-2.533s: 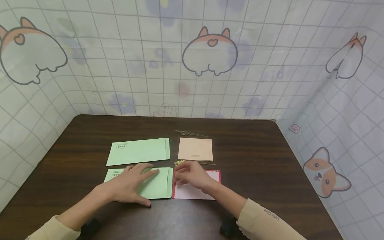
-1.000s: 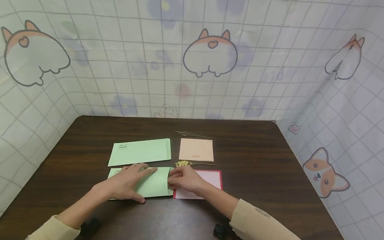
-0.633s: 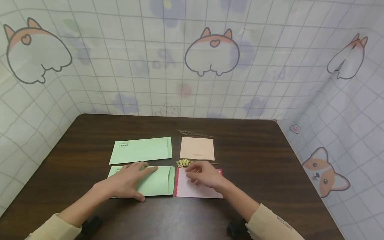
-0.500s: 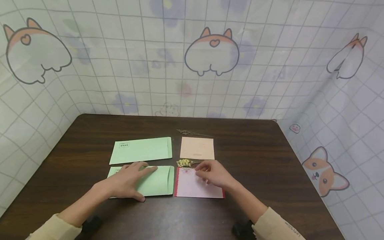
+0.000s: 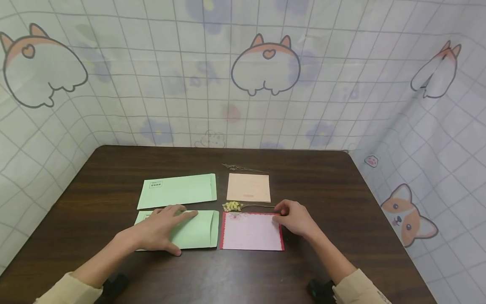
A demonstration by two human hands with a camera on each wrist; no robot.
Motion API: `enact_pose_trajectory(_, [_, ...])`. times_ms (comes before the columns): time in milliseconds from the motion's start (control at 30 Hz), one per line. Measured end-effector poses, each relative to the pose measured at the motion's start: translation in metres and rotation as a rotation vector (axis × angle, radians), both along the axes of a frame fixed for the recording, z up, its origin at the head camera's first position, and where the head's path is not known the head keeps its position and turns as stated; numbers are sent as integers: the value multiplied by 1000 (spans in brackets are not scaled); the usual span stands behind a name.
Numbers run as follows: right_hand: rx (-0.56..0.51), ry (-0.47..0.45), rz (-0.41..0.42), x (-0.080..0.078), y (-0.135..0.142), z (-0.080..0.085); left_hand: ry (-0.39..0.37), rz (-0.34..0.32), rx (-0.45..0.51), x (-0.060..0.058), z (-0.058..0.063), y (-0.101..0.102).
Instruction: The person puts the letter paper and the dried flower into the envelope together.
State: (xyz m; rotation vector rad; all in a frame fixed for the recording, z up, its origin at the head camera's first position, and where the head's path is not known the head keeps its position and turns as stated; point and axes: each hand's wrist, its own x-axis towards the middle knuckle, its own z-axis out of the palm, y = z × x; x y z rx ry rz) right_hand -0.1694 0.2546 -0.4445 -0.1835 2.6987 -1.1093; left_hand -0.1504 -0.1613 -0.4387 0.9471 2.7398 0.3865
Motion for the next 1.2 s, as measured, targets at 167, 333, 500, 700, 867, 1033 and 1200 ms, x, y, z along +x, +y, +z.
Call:
enact_pose_trajectory(167, [35,8,-1,0,3,-3,-5,1,0,1,1,0])
enact_pose_trajectory(333, [89,41,15,-1,2,-6,11,-1,-11,0,1,0])
enact_pose_trajectory(500, [160,63,40,-1,1,-9,2,1,-13,1,1,1])
enact_pose_trajectory(700, [106,19,31,-1,1,-8,-4,3,-12,2,-1,2])
enact_pose_trajectory(867, [-32,-41,28,-2,4,-2,-9,14,-11,1,-1,1])
enact_pose_trajectory(1033, [-228,-129,15,-4,8,1,-9,14,-6,2,-1,1])
enact_pose_trajectory(1200, [-369,-172,23,-7,14,5,-5,13,-7,1,1,1])
